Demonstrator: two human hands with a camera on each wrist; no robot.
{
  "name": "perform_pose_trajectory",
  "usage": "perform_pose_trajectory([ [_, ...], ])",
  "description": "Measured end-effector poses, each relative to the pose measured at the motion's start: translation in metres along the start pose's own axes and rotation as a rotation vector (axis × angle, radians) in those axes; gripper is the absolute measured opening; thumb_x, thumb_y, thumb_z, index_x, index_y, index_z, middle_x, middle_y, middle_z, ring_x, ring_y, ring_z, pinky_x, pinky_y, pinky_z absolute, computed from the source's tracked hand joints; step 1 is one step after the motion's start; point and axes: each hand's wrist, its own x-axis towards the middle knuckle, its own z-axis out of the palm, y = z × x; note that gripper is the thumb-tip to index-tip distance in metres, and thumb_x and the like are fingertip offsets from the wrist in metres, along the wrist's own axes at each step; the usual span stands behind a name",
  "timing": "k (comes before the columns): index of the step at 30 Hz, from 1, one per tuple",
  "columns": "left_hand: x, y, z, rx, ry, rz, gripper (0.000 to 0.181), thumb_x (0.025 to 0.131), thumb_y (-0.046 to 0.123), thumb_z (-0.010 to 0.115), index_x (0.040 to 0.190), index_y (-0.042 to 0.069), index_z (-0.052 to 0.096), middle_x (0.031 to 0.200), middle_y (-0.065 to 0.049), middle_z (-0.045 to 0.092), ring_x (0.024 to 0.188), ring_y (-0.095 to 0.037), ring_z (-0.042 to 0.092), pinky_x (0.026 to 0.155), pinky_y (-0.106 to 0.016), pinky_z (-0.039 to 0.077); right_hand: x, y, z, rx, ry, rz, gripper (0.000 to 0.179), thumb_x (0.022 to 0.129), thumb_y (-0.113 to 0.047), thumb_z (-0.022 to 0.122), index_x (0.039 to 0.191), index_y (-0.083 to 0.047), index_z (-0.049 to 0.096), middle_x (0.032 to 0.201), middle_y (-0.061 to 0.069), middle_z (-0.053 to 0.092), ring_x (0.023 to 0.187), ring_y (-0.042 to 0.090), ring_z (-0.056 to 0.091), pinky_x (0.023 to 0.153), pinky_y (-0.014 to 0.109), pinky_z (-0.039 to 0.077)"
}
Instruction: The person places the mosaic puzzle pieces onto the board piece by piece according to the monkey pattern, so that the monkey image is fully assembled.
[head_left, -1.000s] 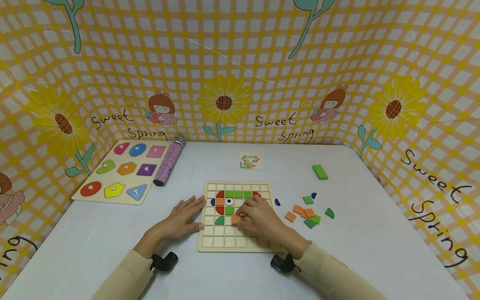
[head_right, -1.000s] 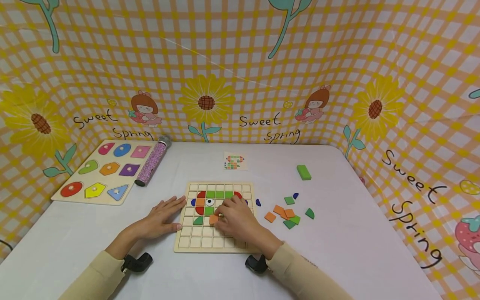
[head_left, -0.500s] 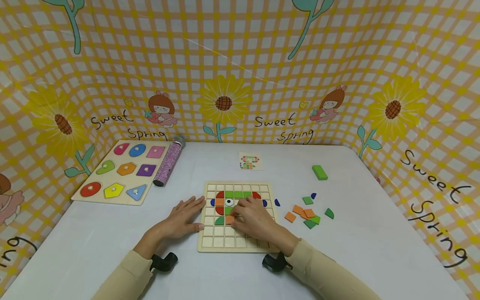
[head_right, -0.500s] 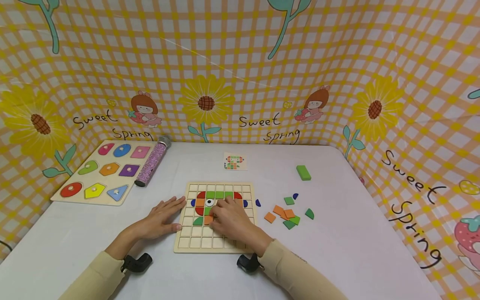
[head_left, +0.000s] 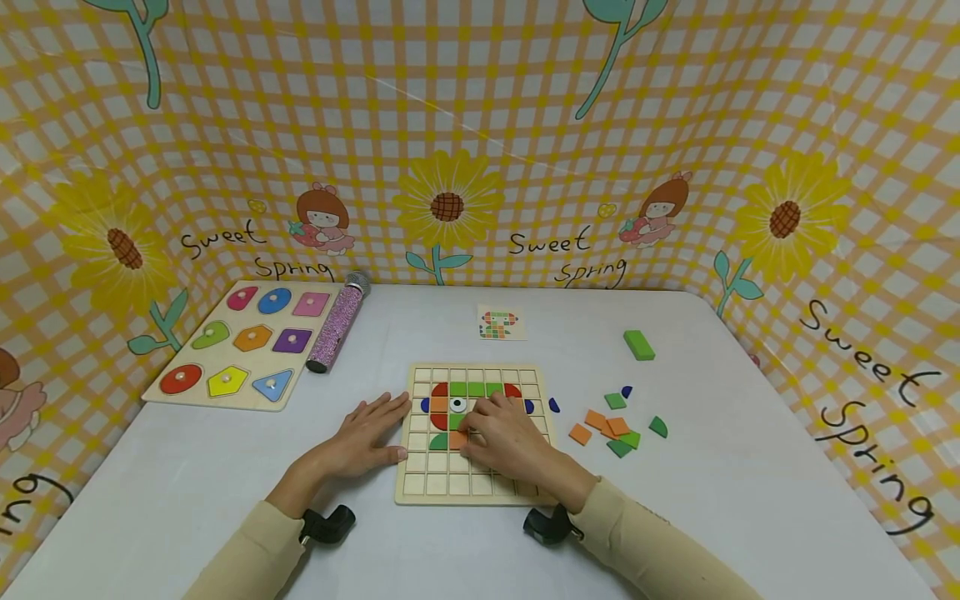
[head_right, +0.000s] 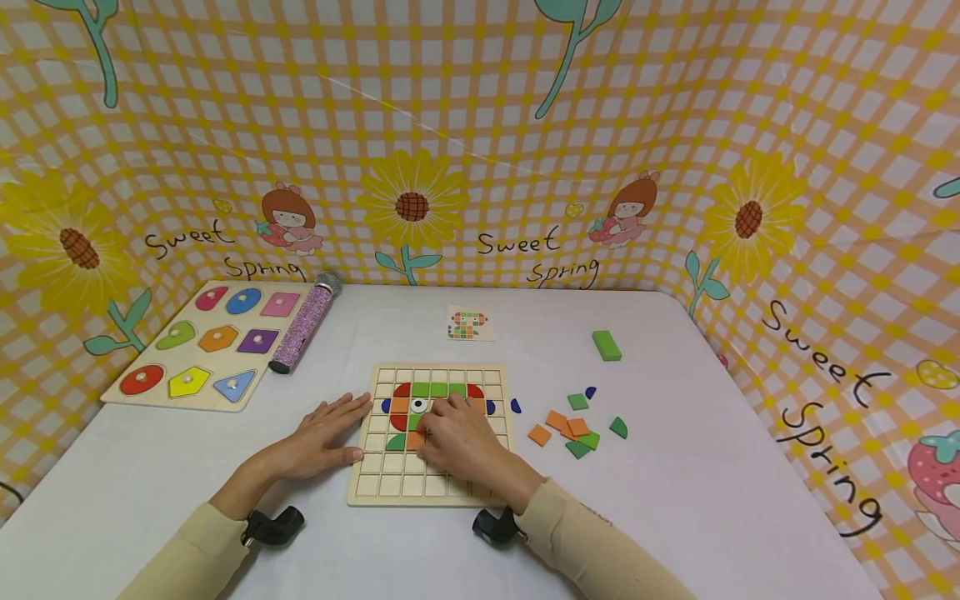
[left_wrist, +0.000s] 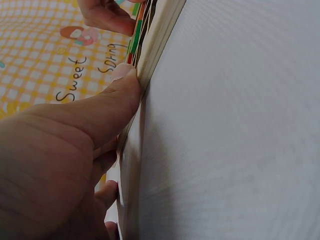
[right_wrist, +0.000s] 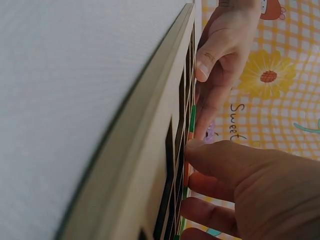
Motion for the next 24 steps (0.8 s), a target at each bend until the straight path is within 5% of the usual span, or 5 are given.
perform_pose_trajectory([
  [10, 0.001, -0.003, 0.001, 0.006, -0.004, 0.007, 0.073, 0.09, 0.036, 0.06, 0.149, 0.007, 0.028, 0.158, -0.01, 0.021, 0.147, -0.038, 0.009, 0.118, -0.06, 0.001, -0.009, 0.009, -0.011, 0.046, -0.011, 0.043, 0.024, 0.078, -0.033, 0.075, 0.097, -0.018, 0.073, 0.096, -0.003, 0.064, 0.092, 0.016, 0.048, 0.08, 0.033, 0.043],
  [24, -0.001, -0.002, 0.0, 0.013, -0.001, 0.016, 0.073, 0.09, 0.035, 0.061, 0.148, 0.006, 0.027, 0.158, -0.011, 0.021, 0.147, -0.038, 0.01, 0.118, -0.06, 0.002, -0.053, 0.063, -0.033, -0.033, 0.03, 0.199, 0.029, 0.076, -0.03, 0.077, 0.099, -0.013, 0.072, 0.097, 0.0, 0.065, 0.089, 0.017, 0.047, 0.076, 0.031, 0.039],
])
